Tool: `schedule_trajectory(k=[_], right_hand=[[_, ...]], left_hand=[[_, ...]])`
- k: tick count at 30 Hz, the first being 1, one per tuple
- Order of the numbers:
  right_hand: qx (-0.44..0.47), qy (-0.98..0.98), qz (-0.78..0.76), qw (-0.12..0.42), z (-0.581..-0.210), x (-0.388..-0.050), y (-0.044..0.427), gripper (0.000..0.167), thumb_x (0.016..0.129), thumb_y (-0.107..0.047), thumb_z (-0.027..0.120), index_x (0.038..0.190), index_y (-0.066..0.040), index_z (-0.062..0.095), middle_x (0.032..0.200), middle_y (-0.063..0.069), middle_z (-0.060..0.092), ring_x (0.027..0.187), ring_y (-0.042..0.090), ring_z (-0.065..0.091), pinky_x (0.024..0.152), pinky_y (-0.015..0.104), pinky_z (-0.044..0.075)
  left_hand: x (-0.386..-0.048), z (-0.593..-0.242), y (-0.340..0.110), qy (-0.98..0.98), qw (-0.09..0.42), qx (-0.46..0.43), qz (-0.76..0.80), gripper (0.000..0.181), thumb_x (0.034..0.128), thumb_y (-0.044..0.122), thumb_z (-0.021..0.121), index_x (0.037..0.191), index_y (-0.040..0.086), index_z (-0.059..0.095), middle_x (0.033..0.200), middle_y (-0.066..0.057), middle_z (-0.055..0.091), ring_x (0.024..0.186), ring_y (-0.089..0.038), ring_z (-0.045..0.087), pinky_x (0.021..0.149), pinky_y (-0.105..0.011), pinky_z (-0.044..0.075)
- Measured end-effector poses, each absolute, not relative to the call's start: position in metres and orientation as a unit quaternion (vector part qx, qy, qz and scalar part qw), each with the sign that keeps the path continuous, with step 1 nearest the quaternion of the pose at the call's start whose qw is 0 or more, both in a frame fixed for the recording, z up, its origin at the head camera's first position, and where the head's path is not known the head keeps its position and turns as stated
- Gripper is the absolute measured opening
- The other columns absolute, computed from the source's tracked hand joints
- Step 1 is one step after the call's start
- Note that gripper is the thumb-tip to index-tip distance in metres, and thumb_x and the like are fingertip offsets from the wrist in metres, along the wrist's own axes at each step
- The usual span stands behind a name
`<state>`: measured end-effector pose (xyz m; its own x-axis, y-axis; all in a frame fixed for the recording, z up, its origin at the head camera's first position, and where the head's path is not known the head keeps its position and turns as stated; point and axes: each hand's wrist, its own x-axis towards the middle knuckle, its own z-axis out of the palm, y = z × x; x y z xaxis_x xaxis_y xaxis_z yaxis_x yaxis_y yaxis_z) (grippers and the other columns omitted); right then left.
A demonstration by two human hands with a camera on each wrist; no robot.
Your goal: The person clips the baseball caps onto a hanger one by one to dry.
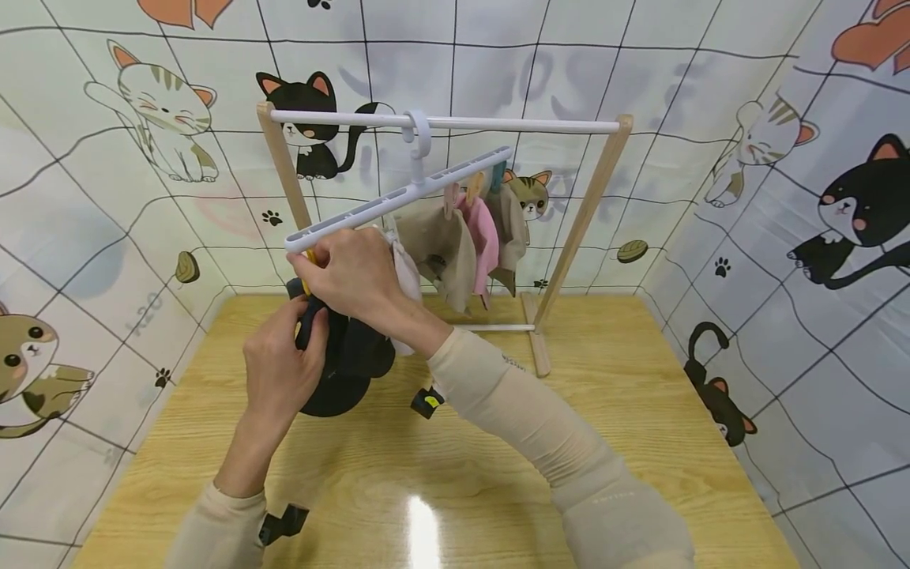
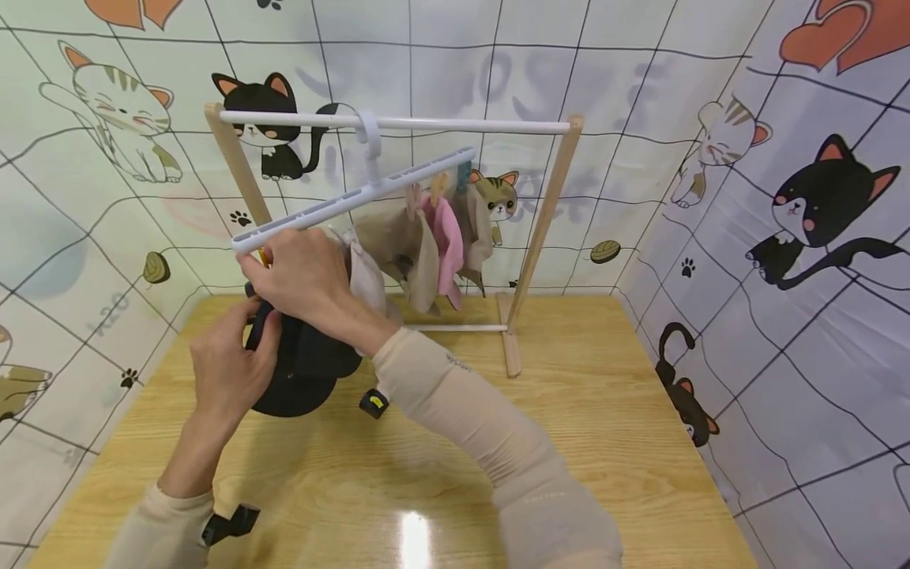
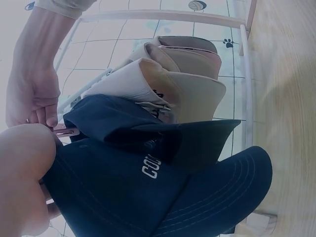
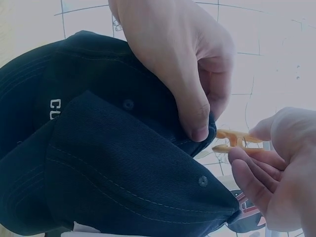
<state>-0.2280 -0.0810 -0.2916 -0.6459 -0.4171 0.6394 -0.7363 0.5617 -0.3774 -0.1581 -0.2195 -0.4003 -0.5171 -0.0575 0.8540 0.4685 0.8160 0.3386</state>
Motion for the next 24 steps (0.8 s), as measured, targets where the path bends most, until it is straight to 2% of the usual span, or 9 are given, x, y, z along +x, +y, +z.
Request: schedule_trajectory(k=[3,10,17,24], right_hand=[[0.342,-0.848,0.32,0.247,-0.2928,-0.2285,-0.0814,0.058,0.107,-0.032,0.075,0.056,-0.018,0.053,0.052,-0.007,0.043,0.046,0.007,0.037,0.05,0.018,0.019],[0.341,-0.849,0.32,0.243,-0.2941,-0.2301,-0.0796,0.061,0.108,-0.029,0.073,0.054,-0.019,0.048,0.051,-0.007,0.04,0.042,0.005,0.032,0.048,0.018,0.017],[0.34,-0.849,0.328,0.236,-0.2938,-0.2306,-0.0792,0.06,0.108,-0.027,0.073,0.054,-0.019,0.047,0.051,-0.007,0.04,0.043,0.006,0.032,0.048,0.018,0.017],[0.343,-0.851,0.33,0.224,-0.2945,-0.232,-0.0789,0.058,0.108,-0.027,0.072,0.055,-0.019,0.05,0.052,-0.007,0.042,0.044,0.006,0.034,0.048,0.018,0.018]], left_hand=[[-0.1577,-0.401,-0.2194,-0.827,0.476,-0.125,-0.272,0.018,0.1027,0.007,0.076,0.107,-0.011,0.077,0.086,-0.026,0.078,0.062,-0.038,0.067,0.054,-0.039,0.042],[-0.1592,-0.4014,-0.2175,-0.825,0.482,-0.123,-0.268,0.018,0.1019,0.007,0.077,0.105,-0.011,0.078,0.084,-0.026,0.078,0.06,-0.039,0.068,0.052,-0.037,0.041],[-0.1608,-0.3997,-0.2151,-0.825,0.487,-0.111,-0.266,0.016,0.1021,0.009,0.076,0.099,-0.007,0.076,0.072,-0.019,0.07,0.053,-0.032,0.058,0.053,-0.029,0.031],[-0.1616,-0.3961,-0.2138,-0.832,0.483,-0.111,-0.249,0.017,0.1029,0.007,0.075,0.099,-0.009,0.075,0.071,-0.021,0.07,0.055,-0.038,0.061,0.052,-0.038,0.036]])
